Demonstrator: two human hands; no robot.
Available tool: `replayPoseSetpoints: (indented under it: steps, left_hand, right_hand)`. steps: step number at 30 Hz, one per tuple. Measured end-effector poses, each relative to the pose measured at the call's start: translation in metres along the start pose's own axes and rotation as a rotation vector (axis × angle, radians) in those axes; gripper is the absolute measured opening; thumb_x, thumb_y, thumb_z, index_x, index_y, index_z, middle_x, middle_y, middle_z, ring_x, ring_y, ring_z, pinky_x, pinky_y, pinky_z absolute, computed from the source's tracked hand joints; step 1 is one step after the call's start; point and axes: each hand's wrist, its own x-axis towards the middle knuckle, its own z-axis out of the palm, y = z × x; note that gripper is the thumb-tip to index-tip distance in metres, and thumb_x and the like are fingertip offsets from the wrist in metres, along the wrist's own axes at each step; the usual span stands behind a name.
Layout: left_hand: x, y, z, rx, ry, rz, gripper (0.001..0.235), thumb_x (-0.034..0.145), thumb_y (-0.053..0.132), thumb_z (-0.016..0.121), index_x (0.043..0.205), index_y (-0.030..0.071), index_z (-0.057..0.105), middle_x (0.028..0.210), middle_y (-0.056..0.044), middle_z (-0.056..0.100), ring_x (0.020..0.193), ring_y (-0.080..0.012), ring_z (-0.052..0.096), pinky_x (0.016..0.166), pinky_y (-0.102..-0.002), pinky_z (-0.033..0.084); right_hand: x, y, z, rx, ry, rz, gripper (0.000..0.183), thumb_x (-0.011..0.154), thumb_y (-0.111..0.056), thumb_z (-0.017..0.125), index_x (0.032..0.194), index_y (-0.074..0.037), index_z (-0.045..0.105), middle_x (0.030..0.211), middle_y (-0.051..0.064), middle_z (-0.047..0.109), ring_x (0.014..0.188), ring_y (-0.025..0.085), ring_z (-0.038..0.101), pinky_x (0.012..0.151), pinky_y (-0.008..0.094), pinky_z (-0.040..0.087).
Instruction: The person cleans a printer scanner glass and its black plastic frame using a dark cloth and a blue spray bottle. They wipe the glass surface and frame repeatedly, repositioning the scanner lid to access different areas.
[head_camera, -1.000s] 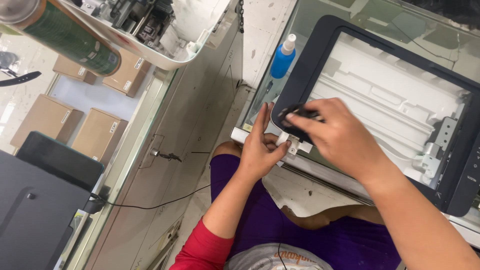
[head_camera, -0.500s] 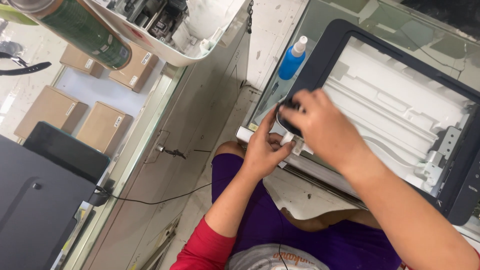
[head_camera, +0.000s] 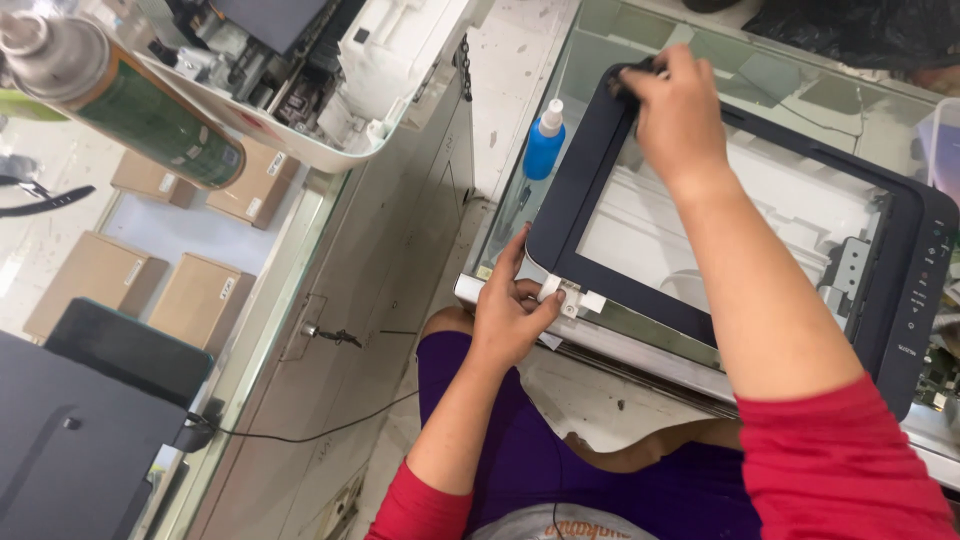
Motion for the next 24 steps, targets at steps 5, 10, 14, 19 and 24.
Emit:
replayPoseSetpoints:
  steps: [5, 10, 14, 19, 24]
  left_hand:
    - [0.004, -0.001, -0.001, 0.005, -0.006, -0.005, 0.082, 0.090, 0.021, 0.070, 0.162, 0.015, 0.030, 0.079, -0.009, 0.073, 0.107, -0.0114, 0.070, 0.065, -0.026, 0.047]
    - [0.008, -0.006, -0.001, 0.016, -0.008, 0.052, 0.082, 0.089, 0.020, 0.071, 0.159, 0.014, 0.029, 0.163, -0.017, 0.040, 0.069, -0.0056, 0.063, 0.055, -0.022, 0.048]
    - [0.007, -0.003, -0.001, 0.034, -0.017, 0.031, 0.082, 0.089, 0.022, 0.070, 0.160, 0.014, 0.029, 0.134, -0.011, 0.070, 0.057, -0.0037, 0.050, 0.053, -0.021, 0.044]
    - [0.006, 0.003, -0.003, 0.009, -0.021, 0.006, 0.083, 0.091, 0.022, 0.070, 0.163, 0.014, 0.030, 0.058, 0.003, 0.054, 0.052, -0.0069, 0.039, 0.055, -0.025, 0.041]
    - [0.003, -0.001, -0.005, 0.013, -0.028, 0.004, 0.084, 0.091, 0.019, 0.070, 0.164, 0.015, 0.030, 0.059, 0.004, 0.049, 0.056, -0.0072, 0.041, 0.058, -0.026, 0.042]
  right_hand:
    - [0.011, 0.032, -0.006, -0.048, 0.177, 0.241, 0.045, 0.089, 0.014, 0.057, 0.128, 0.004, 0.075, 0.117, 0.027, 0.050, 0.100, 0.047, 0.052, 0.086, 0.052, 0.049]
    - [-0.025, 0.020, -0.026, -0.098, 0.012, 0.386, 0.017, 0.099, -0.012, 0.070, 0.108, -0.001, 0.079, 0.101, 0.022, 0.055, 0.074, 0.047, 0.062, 0.070, 0.057, 0.055]
    - [-0.021, 0.017, -0.003, -0.081, -0.009, 0.343, 0.018, 0.100, -0.009, 0.067, 0.111, -0.001, 0.078, 0.104, 0.020, 0.053, 0.079, 0.045, 0.057, 0.073, 0.053, 0.051]
    - [0.009, 0.031, 0.017, -0.085, -0.107, 0.331, 0.018, 0.099, -0.010, 0.063, 0.090, 0.002, 0.071, 0.101, 0.022, 0.052, 0.072, 0.049, 0.060, 0.064, 0.057, 0.052]
    - [0.004, 0.018, -0.007, 0.080, -0.195, 0.322, 0.027, 0.099, -0.012, 0.061, 0.119, -0.005, 0.078, 0.108, 0.017, 0.055, 0.088, 0.041, 0.063, 0.077, 0.051, 0.052]
